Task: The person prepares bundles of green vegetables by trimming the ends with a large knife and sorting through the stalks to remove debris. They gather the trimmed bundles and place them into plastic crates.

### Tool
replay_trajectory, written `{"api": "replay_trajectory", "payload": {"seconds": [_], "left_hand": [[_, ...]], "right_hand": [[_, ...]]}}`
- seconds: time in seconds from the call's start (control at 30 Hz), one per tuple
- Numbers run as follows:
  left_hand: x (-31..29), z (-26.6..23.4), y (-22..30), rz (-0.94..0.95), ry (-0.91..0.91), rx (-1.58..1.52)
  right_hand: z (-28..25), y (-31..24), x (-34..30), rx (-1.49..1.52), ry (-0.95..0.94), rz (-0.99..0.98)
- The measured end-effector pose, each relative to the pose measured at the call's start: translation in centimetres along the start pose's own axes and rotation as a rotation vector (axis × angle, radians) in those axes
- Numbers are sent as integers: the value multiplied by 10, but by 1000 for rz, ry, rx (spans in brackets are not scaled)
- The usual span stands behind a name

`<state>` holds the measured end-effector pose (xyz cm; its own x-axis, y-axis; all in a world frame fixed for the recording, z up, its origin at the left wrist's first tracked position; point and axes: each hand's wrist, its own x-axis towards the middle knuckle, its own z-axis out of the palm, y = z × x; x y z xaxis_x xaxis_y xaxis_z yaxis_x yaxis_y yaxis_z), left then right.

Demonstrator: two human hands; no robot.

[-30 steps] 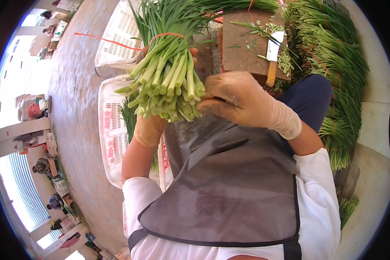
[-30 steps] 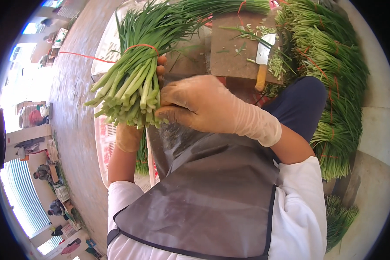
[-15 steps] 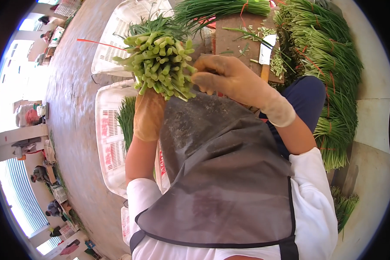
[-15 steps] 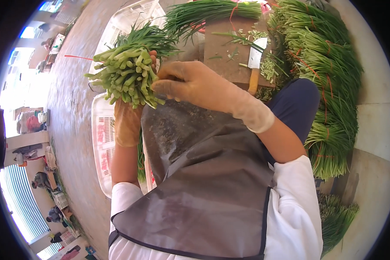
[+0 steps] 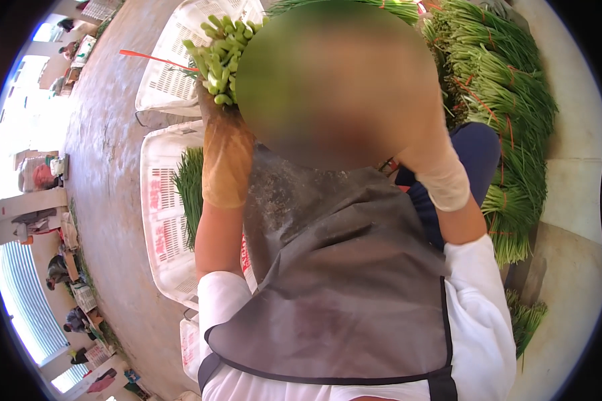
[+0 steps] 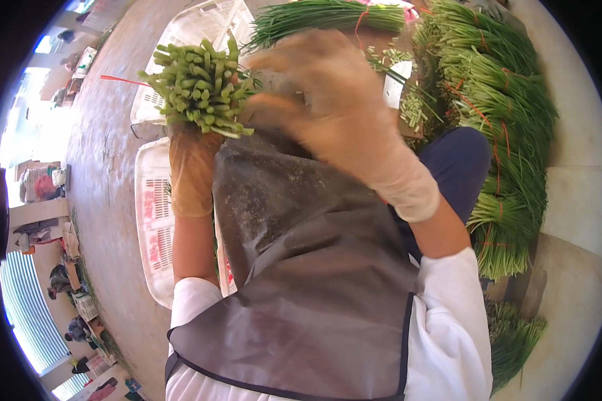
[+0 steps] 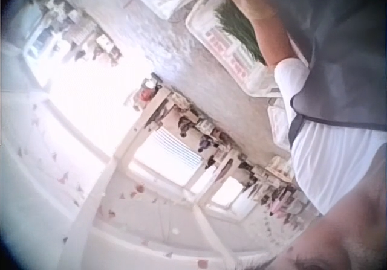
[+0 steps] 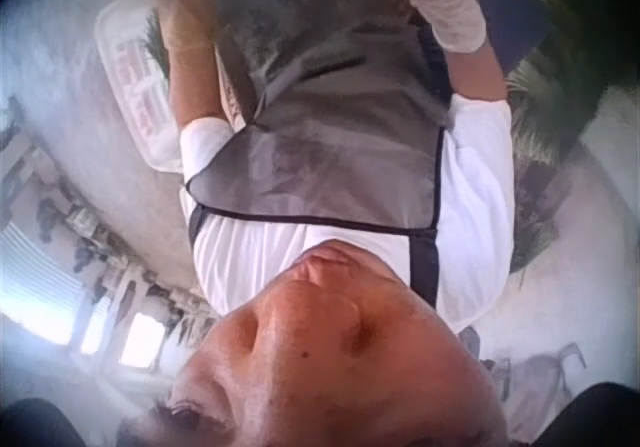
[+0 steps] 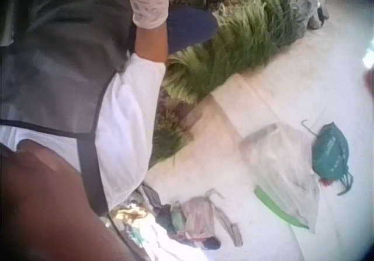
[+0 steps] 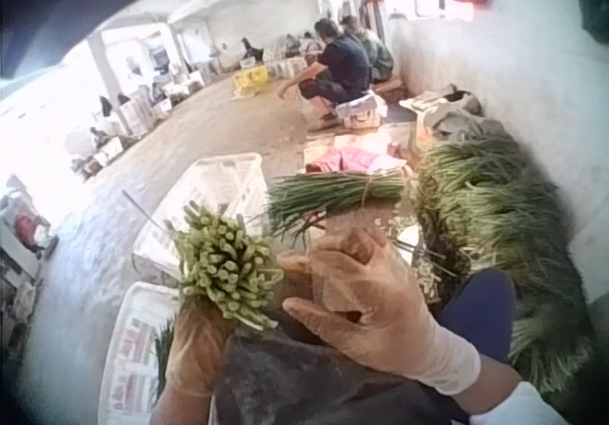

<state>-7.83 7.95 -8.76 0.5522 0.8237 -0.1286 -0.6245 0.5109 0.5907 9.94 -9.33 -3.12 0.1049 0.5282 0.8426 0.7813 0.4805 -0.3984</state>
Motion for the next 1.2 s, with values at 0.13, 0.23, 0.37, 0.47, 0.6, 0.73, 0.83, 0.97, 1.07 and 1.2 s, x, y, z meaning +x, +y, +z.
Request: {"api": "replay_trajectory", "payload": {"seconds": [0.13,0.23,0.37,0.47,0.6,0.73,0.83,0.97,1.07,1.2], "left_hand": [[4,15,-5,5,85,0],[7,19,-8,-11,73,-31],[9,23,-12,-40,177,15],[4,20,-10,-23,223,79],[0,17,0,-22,181,-42],[13,11,-1,11,166,171],[10,33,-9,-10,227,93],[4,37,-11,-78,198,113],[-8,47,-18,-88,157,-72],[-4,43,-26,-21,142,47]], "right_hand": [[31,-9,15,-250,-16,-70],[36,-5,18,-329,-15,-40],[55,11,10,-433,-34,-11],[32,14,0,-453,119,-96],[-4,72,-25,-461,-258,95],[15,60,-7,-384,0,10],[22,17,28,-338,-45,-119],[36,17,31,-435,-129,-87],[48,27,23,-438,-117,-95],[70,43,10,-409,109,-76]]}}
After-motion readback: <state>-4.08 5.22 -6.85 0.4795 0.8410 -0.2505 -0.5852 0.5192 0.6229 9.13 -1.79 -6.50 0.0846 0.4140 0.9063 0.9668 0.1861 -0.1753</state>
